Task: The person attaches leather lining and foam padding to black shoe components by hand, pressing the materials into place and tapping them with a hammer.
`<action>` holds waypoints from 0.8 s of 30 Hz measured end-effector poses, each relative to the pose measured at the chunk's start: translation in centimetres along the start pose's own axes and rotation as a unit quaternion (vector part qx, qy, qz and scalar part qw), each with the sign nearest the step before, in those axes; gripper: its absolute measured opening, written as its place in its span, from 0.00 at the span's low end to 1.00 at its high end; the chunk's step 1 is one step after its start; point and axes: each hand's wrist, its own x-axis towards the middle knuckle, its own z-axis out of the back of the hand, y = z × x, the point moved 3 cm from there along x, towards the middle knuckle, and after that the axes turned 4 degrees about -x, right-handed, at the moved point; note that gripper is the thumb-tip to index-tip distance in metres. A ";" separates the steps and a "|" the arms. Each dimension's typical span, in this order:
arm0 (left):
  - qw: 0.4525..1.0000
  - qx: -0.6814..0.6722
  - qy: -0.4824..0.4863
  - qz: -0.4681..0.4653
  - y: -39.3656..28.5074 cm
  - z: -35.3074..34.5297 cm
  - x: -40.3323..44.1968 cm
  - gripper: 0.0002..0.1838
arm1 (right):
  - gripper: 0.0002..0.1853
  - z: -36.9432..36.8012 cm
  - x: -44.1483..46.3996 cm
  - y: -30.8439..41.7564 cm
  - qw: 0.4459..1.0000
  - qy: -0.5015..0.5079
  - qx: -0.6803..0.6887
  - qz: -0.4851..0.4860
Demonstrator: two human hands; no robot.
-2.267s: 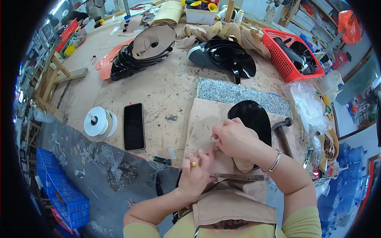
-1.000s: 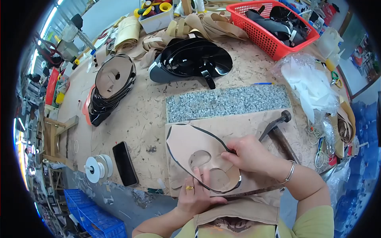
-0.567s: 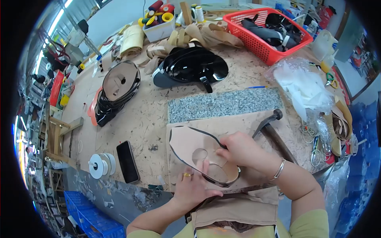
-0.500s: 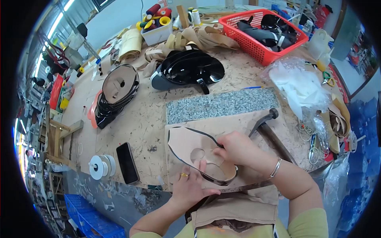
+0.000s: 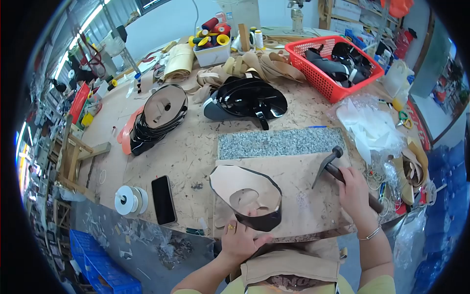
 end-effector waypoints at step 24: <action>0.995 -0.059 -0.085 -0.011 0.6 0.0 -1.1 0.17 | 0.10 0.1 2.4 11.1 0.970 0.064 0.195 0.131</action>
